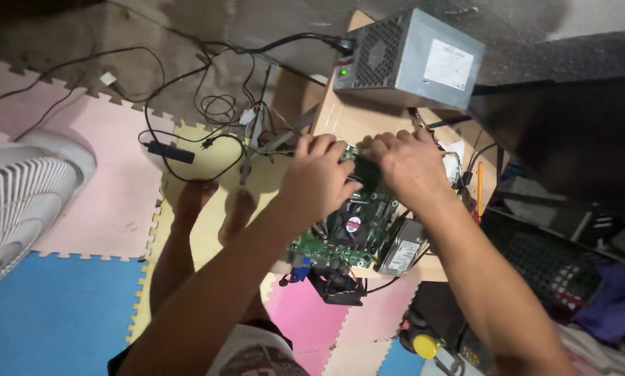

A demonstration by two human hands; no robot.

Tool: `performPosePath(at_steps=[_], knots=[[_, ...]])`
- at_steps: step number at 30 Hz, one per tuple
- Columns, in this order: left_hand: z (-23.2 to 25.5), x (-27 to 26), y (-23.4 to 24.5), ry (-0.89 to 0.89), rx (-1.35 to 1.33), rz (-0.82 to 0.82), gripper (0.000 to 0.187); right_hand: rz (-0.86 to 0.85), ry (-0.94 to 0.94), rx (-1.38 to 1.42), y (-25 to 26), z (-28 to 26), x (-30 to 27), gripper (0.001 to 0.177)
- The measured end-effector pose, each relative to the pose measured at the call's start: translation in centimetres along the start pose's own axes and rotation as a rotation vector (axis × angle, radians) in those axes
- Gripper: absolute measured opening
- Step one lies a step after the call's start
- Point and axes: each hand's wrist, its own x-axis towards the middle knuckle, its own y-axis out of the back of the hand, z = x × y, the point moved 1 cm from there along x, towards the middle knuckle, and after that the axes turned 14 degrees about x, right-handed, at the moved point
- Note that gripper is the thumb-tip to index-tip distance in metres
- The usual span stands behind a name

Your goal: Assembling and wiring various components including a motherboard, hard drive, and power supply unit.

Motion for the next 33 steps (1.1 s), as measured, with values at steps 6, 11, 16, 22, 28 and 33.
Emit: performPosePath(at_steps=[6, 11, 16, 22, 28, 33], knots=[[0.2, -0.4, 0.3, 0.042, 0.040, -0.085, 0.035, -0.064, 0.039, -0.045, -0.5, -1.0, 1.0, 0.039], [0.3, 0.0, 0.1, 0.083, 0.073, -0.235, 0.034, -0.114, 0.037, -0.119, -1.3, -0.9, 1.3, 0.033], [0.1, 0.2, -0.4, 0.106, 0.069, -0.392, 0.027, -0.155, 0.055, -0.181, -1.4, -1.5, 1.8, 0.028], [0.1, 0.3, -0.6, 0.097, 0.105, -0.439, 0.024, -0.181, 0.050, -0.148, -1.8, -1.2, 1.9, 0.030], [0.2, 0.3, -0.5, 0.097, 0.134, -0.447, 0.024, -0.170, 0.063, -0.105, -2.1, -1.0, 1.8, 0.033], [0.4, 0.6, -0.4, 0.088, 0.165, -0.453, 0.025, -0.208, 0.013, -0.133, -2.0, -1.3, 2.2, 0.031]])
